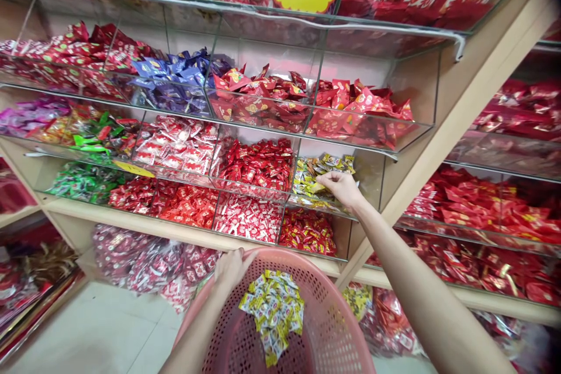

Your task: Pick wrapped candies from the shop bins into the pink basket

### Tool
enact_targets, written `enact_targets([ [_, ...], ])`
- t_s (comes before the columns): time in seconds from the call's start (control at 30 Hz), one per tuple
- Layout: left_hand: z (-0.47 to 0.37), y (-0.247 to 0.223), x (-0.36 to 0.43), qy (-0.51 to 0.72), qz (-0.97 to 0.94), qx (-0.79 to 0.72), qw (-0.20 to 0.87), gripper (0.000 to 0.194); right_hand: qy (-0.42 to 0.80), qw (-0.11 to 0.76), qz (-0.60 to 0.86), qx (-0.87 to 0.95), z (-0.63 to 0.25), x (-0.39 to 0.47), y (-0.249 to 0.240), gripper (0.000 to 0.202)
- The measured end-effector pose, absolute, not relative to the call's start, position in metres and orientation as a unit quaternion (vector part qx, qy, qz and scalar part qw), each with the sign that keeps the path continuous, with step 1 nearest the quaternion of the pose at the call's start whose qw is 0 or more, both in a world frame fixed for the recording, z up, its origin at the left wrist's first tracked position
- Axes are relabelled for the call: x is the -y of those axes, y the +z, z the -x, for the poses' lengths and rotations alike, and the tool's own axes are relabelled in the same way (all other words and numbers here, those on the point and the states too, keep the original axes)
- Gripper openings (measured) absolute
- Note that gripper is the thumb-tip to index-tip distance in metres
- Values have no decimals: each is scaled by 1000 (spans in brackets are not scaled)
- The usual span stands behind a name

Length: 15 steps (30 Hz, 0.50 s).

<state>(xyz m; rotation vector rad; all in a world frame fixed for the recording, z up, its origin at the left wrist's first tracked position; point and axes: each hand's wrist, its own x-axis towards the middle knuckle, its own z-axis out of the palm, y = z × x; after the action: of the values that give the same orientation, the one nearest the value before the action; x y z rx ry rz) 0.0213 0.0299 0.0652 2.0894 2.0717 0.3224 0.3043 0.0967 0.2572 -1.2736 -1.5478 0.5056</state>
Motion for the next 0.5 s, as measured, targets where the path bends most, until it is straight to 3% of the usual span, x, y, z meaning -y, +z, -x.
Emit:
enact_targets([
  [0.5,-21,64,-30,109,-707,-695,76,70,205,510,510,662,-307,-100,252,43],
])
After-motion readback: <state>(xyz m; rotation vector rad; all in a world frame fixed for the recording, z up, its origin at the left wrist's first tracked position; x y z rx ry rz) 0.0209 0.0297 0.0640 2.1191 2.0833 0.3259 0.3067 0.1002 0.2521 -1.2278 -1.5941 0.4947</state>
